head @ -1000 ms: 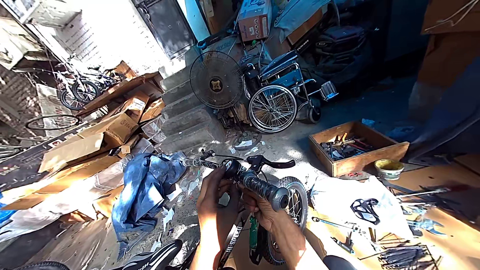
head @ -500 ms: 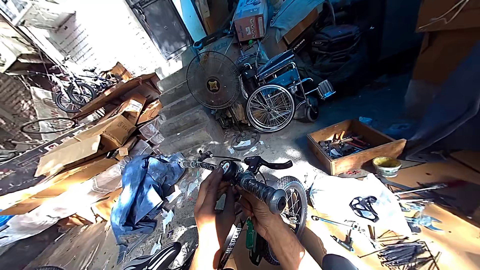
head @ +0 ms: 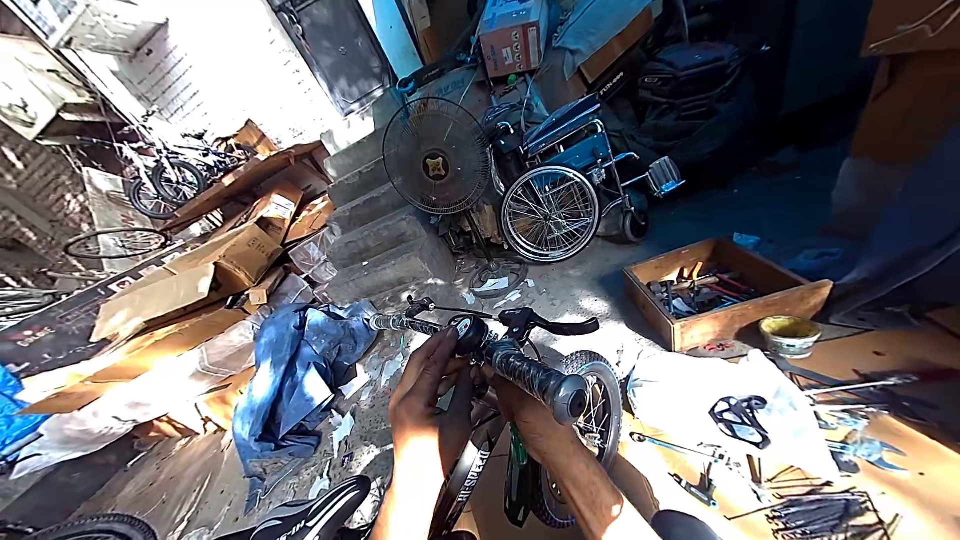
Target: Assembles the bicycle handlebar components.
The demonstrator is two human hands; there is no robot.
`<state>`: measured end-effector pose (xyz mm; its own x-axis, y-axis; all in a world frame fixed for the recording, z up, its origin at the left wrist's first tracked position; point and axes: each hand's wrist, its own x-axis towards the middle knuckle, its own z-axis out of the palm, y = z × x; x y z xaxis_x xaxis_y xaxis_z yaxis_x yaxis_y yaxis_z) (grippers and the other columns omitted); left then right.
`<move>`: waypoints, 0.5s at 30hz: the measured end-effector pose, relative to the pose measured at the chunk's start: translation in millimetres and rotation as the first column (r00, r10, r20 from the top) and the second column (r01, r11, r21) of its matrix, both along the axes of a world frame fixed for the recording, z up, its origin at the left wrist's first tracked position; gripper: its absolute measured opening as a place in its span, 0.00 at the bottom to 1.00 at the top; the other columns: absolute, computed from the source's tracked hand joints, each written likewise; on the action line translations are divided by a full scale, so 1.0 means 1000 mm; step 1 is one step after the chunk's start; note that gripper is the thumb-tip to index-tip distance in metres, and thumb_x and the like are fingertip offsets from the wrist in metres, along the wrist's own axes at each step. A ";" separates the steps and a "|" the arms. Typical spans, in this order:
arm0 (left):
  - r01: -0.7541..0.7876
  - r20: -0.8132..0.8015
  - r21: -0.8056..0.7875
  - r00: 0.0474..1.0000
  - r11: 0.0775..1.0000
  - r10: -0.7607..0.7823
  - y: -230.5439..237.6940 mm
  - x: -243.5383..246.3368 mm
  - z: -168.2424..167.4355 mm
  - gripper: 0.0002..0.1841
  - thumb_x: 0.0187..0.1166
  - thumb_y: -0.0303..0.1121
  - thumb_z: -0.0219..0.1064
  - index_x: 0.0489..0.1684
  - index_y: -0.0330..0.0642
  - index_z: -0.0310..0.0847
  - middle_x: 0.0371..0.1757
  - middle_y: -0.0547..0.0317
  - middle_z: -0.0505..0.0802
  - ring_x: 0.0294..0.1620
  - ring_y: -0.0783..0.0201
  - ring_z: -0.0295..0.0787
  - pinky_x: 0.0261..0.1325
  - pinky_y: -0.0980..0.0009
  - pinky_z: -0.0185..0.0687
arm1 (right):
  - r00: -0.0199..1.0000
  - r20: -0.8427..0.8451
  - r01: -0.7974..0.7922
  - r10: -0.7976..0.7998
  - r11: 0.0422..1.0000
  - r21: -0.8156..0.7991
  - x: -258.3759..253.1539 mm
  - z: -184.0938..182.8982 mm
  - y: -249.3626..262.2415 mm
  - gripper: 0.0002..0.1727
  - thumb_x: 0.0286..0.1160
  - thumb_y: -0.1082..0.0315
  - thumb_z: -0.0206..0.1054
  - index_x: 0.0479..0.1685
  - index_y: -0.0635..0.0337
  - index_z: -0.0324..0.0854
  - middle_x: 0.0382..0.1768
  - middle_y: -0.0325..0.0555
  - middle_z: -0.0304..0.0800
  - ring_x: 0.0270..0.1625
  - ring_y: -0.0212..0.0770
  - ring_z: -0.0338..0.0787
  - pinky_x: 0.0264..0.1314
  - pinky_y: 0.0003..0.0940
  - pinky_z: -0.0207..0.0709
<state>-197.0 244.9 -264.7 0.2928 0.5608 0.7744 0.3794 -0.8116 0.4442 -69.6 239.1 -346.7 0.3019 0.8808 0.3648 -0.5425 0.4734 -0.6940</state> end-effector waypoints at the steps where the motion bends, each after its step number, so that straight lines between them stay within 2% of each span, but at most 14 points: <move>1: 0.019 0.012 -0.013 1.000 1.000 -0.018 -0.001 0.001 -0.001 0.27 0.70 0.22 0.72 0.73 0.45 0.83 0.74 0.58 0.85 0.52 0.62 0.95 0.53 0.65 0.98 | 1.000 -0.021 -0.013 0.012 1.000 -0.011 -0.002 -0.001 0.000 0.08 0.78 0.65 0.71 0.44 0.60 0.88 0.25 0.41 0.81 0.22 0.29 0.72 0.26 0.25 0.71; 4: 0.064 0.041 -0.010 0.997 0.998 -0.063 -0.001 0.002 -0.004 0.30 0.67 0.20 0.72 0.76 0.42 0.81 0.75 0.55 0.84 0.50 0.60 0.94 0.54 0.63 0.97 | 0.991 -0.099 -0.097 0.093 0.995 -0.033 -0.007 0.005 -0.004 0.09 0.83 0.67 0.64 0.44 0.62 0.87 0.25 0.39 0.80 0.21 0.27 0.70 0.25 0.22 0.67; 6: 0.053 0.048 0.001 0.997 0.999 -0.053 -0.001 0.005 -0.005 0.31 0.67 0.20 0.70 0.76 0.42 0.80 0.75 0.55 0.84 0.52 0.61 0.94 0.55 0.63 0.97 | 0.957 -0.188 -0.235 0.221 0.971 -0.050 -0.008 0.015 -0.010 0.12 0.88 0.67 0.56 0.40 0.61 0.84 0.20 0.34 0.74 0.18 0.24 0.67 0.21 0.18 0.64; 8: 0.044 0.035 0.007 0.998 0.999 -0.044 -0.001 0.007 -0.004 0.32 0.66 0.21 0.71 0.78 0.45 0.79 0.75 0.57 0.83 0.54 0.61 0.93 0.56 0.62 0.96 | 0.881 -0.298 -0.398 0.368 0.916 -0.044 -0.006 0.022 -0.013 0.15 0.92 0.67 0.49 0.39 0.59 0.80 0.16 0.31 0.70 0.14 0.21 0.64 0.17 0.15 0.60; 10: 0.074 0.010 -0.026 0.997 0.997 -0.073 0.000 0.005 -0.003 0.36 0.65 0.21 0.72 0.80 0.48 0.76 0.76 0.59 0.81 0.55 0.60 0.93 0.57 0.59 0.96 | 0.781 -0.361 -0.541 0.509 0.841 0.017 -0.001 0.018 -0.012 0.17 0.93 0.65 0.46 0.38 0.56 0.78 0.18 0.29 0.70 0.14 0.19 0.64 0.16 0.13 0.60; 12: 0.130 0.001 -0.072 0.992 0.989 -0.130 0.004 0.001 0.000 0.37 0.63 0.23 0.74 0.81 0.50 0.75 0.77 0.58 0.80 0.56 0.57 0.92 0.57 0.57 0.96 | 0.688 -0.343 -0.649 0.639 0.754 0.102 0.009 0.009 -0.003 0.15 0.91 0.63 0.50 0.37 0.56 0.79 0.20 0.30 0.72 0.15 0.20 0.66 0.18 0.13 0.61; 15: 0.202 0.008 -0.140 0.979 0.969 -0.203 0.010 -0.004 0.005 0.37 0.62 0.22 0.78 0.79 0.51 0.77 0.76 0.57 0.80 0.56 0.54 0.92 0.57 0.55 0.97 | 0.623 -0.273 -0.716 0.733 0.675 0.179 0.018 -0.006 0.014 0.08 0.84 0.62 0.65 0.39 0.56 0.83 0.25 0.31 0.78 0.17 0.20 0.69 0.18 0.13 0.65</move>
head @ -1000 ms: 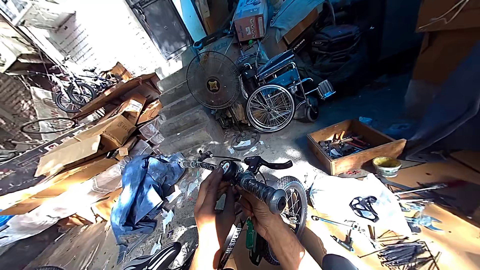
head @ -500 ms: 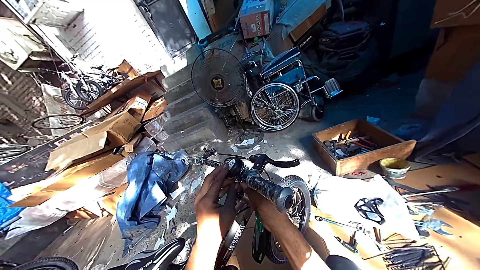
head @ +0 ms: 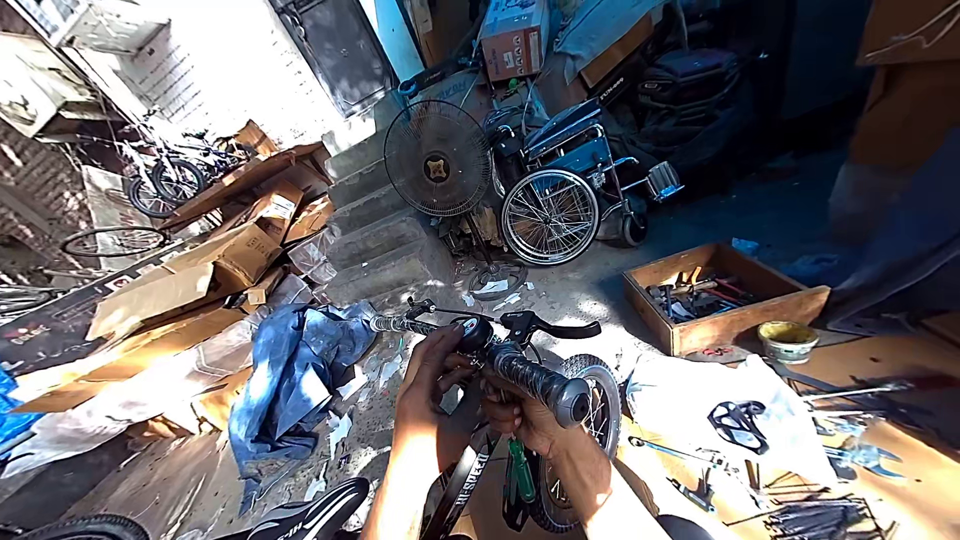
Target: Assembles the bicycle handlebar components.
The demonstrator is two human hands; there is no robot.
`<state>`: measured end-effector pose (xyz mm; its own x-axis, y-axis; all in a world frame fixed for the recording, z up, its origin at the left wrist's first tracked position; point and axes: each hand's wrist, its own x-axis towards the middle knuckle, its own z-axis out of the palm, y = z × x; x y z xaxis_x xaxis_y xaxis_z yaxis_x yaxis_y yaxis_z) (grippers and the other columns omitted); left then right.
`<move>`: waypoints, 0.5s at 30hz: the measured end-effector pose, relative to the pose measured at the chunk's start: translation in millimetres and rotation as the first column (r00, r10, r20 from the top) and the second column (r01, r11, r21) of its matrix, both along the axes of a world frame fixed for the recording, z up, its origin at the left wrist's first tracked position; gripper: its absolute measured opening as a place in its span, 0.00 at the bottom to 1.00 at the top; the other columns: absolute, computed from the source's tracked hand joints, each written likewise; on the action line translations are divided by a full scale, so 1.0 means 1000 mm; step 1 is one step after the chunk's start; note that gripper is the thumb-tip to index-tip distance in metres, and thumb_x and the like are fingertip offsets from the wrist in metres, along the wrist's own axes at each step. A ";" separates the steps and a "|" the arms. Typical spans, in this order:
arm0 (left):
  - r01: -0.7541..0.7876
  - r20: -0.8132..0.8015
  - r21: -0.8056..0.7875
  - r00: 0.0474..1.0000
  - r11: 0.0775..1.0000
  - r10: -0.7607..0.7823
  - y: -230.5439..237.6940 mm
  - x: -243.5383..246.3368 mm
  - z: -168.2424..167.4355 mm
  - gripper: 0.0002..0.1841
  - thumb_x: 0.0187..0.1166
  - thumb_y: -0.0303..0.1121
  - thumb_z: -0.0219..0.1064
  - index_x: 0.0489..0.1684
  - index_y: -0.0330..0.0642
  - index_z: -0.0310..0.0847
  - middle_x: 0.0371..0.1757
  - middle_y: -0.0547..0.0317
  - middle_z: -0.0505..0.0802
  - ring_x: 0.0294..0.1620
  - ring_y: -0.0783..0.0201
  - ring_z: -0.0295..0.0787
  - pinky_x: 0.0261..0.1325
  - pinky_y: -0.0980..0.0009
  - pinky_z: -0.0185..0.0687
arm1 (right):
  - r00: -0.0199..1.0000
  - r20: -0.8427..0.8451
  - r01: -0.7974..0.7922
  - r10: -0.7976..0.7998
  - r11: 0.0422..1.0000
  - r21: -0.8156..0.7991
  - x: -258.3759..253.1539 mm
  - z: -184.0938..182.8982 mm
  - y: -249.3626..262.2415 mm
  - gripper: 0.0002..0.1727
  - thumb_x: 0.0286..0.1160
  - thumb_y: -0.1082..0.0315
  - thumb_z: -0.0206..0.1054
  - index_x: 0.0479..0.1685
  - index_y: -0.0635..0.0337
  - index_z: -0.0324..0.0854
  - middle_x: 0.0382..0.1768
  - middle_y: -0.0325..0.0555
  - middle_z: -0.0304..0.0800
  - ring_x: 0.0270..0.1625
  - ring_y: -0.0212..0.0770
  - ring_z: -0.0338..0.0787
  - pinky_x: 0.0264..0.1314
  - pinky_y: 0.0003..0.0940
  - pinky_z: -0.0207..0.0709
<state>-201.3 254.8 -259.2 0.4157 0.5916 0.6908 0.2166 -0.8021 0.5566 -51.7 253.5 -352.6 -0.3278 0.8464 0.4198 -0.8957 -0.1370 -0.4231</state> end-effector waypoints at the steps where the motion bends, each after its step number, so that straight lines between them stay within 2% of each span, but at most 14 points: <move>1: 0.012 -0.004 -0.021 1.000 1.000 -0.012 0.002 -0.001 0.002 0.37 0.62 0.21 0.78 0.78 0.53 0.78 0.76 0.58 0.80 0.56 0.54 0.91 0.56 0.55 0.97 | 1.000 -0.014 -0.010 0.010 1.000 0.003 0.002 -0.005 0.005 0.07 0.81 0.64 0.68 0.40 0.58 0.84 0.26 0.33 0.80 0.17 0.21 0.71 0.18 0.13 0.66; 3: 0.024 -0.015 -0.055 1.000 0.998 -0.025 0.004 -0.003 0.006 0.37 0.63 0.21 0.80 0.77 0.55 0.79 0.75 0.58 0.80 0.55 0.54 0.92 0.55 0.55 0.98 | 0.995 -0.074 -0.074 0.073 0.997 -0.010 0.005 -0.011 0.013 0.06 0.78 0.67 0.70 0.43 0.60 0.86 0.28 0.37 0.84 0.17 0.22 0.74 0.18 0.14 0.69; 6: 0.032 -0.028 -0.053 0.999 0.998 -0.034 0.008 -0.006 0.008 0.34 0.61 0.21 0.81 0.73 0.53 0.82 0.74 0.58 0.81 0.54 0.55 0.93 0.53 0.56 0.99 | 0.949 -0.188 -0.249 0.252 0.968 0.039 0.008 -0.019 0.020 0.08 0.79 0.67 0.69 0.46 0.62 0.85 0.34 0.41 0.86 0.21 0.26 0.79 0.21 0.16 0.73; 10: 0.050 -0.037 -0.030 0.998 0.998 -0.051 0.010 -0.007 0.012 0.34 0.58 0.19 0.83 0.70 0.50 0.84 0.74 0.57 0.82 0.54 0.55 0.93 0.52 0.58 0.99 | 0.889 -0.222 -0.345 0.401 0.904 0.254 0.008 -0.026 0.031 0.12 0.81 0.64 0.68 0.53 0.61 0.86 0.41 0.41 0.89 0.28 0.25 0.83 0.28 0.14 0.75; 12: 0.075 -0.034 -0.044 0.996 0.996 -0.077 0.012 -0.008 0.015 0.33 0.57 0.19 0.83 0.68 0.49 0.85 0.74 0.56 0.82 0.55 0.54 0.93 0.51 0.59 0.99 | 0.891 -0.216 -0.326 0.398 0.895 0.305 0.007 -0.033 0.041 0.12 0.79 0.64 0.70 0.55 0.60 0.86 0.43 0.42 0.91 0.32 0.27 0.87 0.31 0.15 0.78; 15: 0.113 -0.056 -0.064 0.992 0.992 -0.116 0.016 -0.011 0.019 0.33 0.58 0.20 0.82 0.69 0.49 0.85 0.75 0.54 0.82 0.55 0.52 0.93 0.51 0.58 0.99 | 0.928 -0.182 -0.255 0.326 0.910 0.327 0.006 -0.033 0.044 0.12 0.71 0.63 0.77 0.50 0.55 0.88 0.41 0.39 0.92 0.36 0.25 0.91 0.33 0.14 0.82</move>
